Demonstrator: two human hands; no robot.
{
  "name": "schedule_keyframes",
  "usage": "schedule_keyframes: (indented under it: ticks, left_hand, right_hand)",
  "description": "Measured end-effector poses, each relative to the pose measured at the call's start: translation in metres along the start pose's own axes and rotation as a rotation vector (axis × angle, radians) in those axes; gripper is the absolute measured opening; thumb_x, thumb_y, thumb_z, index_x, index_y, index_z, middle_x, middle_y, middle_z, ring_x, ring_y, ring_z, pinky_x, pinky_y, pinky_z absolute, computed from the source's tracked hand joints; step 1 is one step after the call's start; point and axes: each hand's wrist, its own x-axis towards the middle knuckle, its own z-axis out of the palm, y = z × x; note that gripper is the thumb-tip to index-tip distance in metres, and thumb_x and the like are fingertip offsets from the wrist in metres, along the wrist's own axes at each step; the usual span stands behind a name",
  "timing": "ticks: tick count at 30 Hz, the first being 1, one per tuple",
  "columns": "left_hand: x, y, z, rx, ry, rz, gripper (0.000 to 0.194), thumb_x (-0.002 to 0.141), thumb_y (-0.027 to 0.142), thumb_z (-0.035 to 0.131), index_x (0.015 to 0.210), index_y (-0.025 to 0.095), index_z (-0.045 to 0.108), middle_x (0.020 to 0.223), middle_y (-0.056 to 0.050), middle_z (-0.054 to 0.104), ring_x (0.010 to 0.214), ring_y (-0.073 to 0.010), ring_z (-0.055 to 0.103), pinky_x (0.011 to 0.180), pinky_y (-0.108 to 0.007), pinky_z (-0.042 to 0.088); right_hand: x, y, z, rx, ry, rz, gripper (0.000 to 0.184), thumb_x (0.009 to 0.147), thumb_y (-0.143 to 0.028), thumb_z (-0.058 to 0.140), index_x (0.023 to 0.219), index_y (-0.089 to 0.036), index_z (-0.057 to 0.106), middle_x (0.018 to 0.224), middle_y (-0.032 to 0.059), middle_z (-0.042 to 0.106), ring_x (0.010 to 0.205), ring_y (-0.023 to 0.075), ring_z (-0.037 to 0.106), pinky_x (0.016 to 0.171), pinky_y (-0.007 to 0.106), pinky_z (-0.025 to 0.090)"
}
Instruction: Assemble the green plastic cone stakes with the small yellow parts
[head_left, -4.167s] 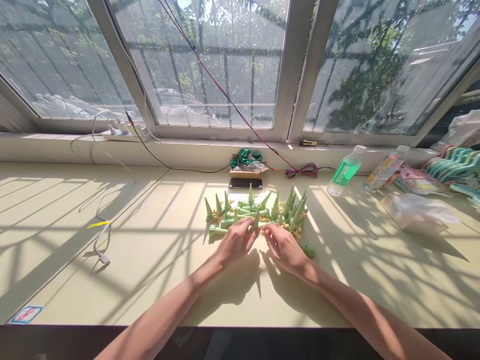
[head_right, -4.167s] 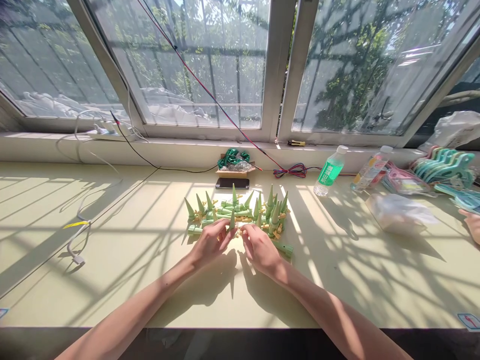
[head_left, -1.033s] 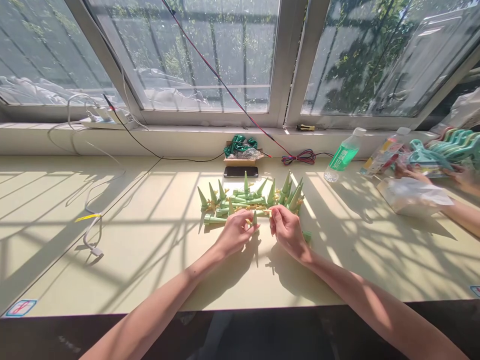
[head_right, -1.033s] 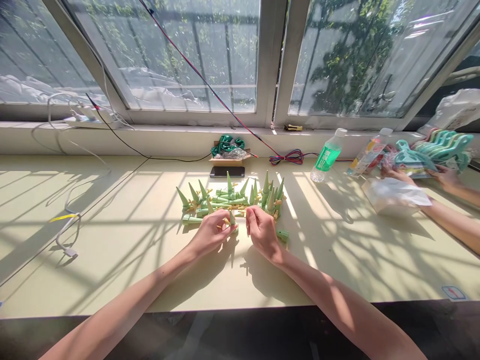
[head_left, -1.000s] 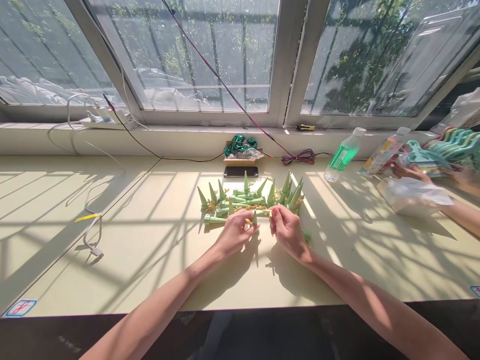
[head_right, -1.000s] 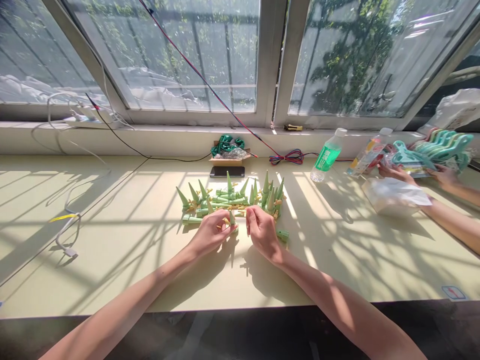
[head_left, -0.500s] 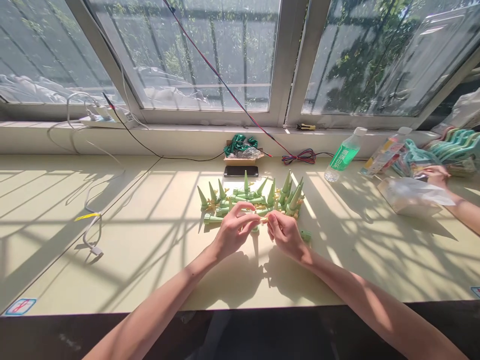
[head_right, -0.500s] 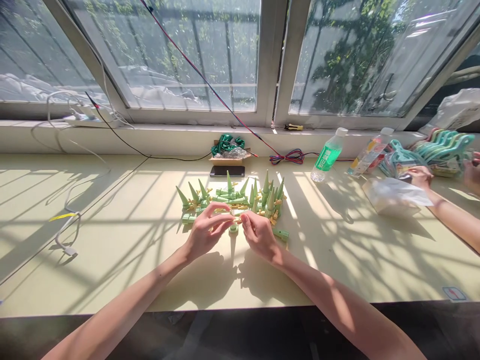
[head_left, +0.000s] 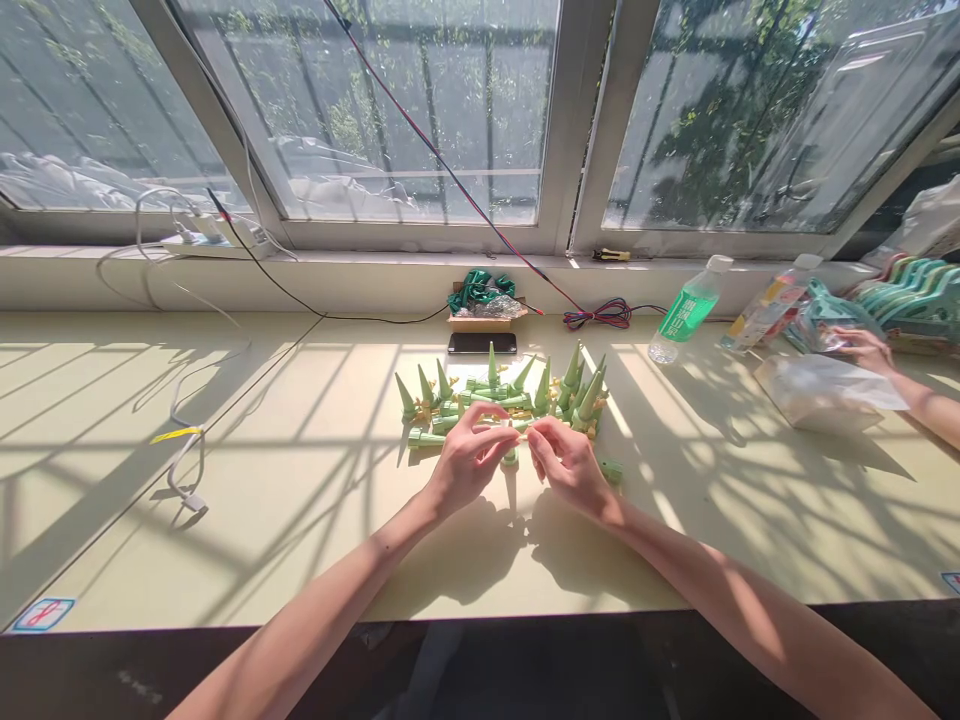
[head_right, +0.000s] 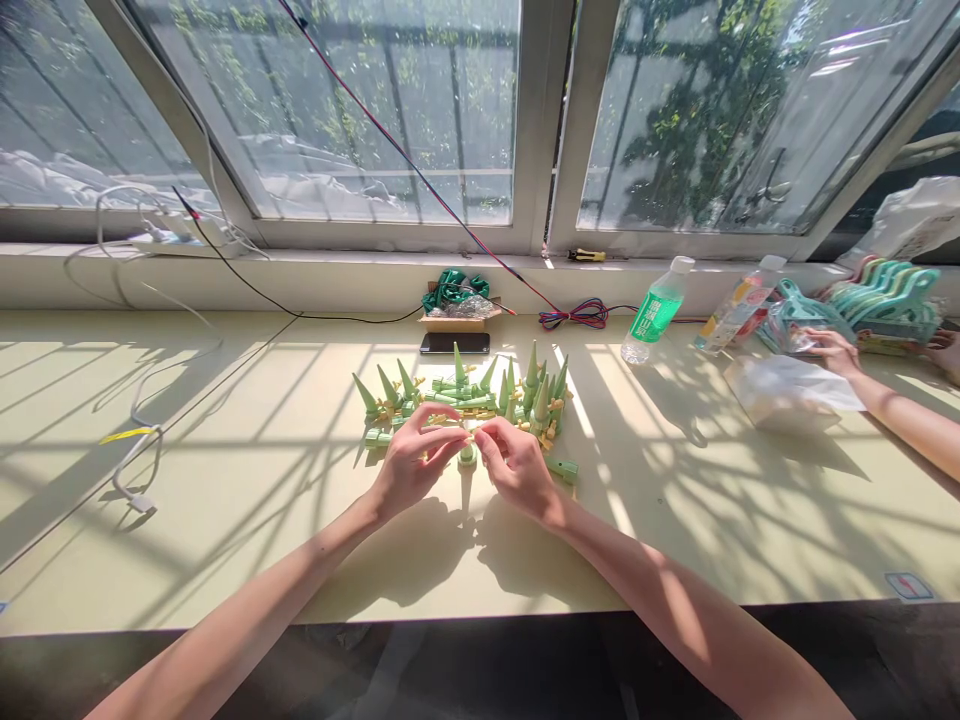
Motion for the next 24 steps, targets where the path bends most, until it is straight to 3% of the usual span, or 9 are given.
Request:
schedule_keyframes:
  ticks: [5,10,17,24]
  left_hand:
    - [-0.002,-0.0006,0.0006,0.026,-0.013,-0.016,0.01,0.096,0.024,0.06,0.104,0.02,0.066,0.107,-0.006,0.056,0.055,-0.0032,0.054,0.048,-0.019,0.048]
    - [-0.0006,0.0013,-0.0004,-0.007,0.028,-0.164,0.022,0.095,0.028,0.061,0.113,0.018,0.054,0.106,-0.006,0.059,0.049,-0.0021,0.048,0.044,-0.017,0.043]
    - [-0.0012,-0.0034,-0.0009,0.054,-0.253,-0.244,0.013,0.092,0.027,0.062,0.087,0.016,0.063,0.085,-0.004,0.065,0.053,-0.0084,0.047,0.054,-0.023,0.043]
    - [-0.0029,-0.0056,0.0005,0.044,-0.322,-0.299,0.012,0.093,0.024,0.058,0.091,0.017,0.067,0.084,-0.005,0.066,0.058,-0.0116,0.049,0.059,-0.025,0.045]
  right_hand:
    - [0.0006,-0.0045,-0.0017,-0.06,0.071,0.017,0.027,0.1,-0.04,0.052,0.085,-0.02,0.059,0.062,-0.0026,0.055,0.051,0.0121,0.052,0.05,0.025,0.043]
    - [0.0021,-0.0007,-0.0043,-0.104,0.248,0.012,0.023,0.099,-0.039,0.053,0.087,-0.02,0.058,0.064,-0.002,0.056,0.052,0.0127,0.053,0.049,0.025,0.044]
    - [0.0012,0.0046,-0.0033,-0.138,0.253,0.034,0.022,0.099,-0.039,0.054,0.088,-0.02,0.058,0.063,-0.0023,0.056,0.051,0.0129,0.054,0.048,0.025,0.043]
    - [0.0014,0.003,-0.0027,-0.139,0.231,0.027,0.023,0.099,-0.039,0.053,0.087,-0.021,0.058,0.061,-0.0028,0.055,0.052,0.013,0.053,0.05,0.026,0.043]
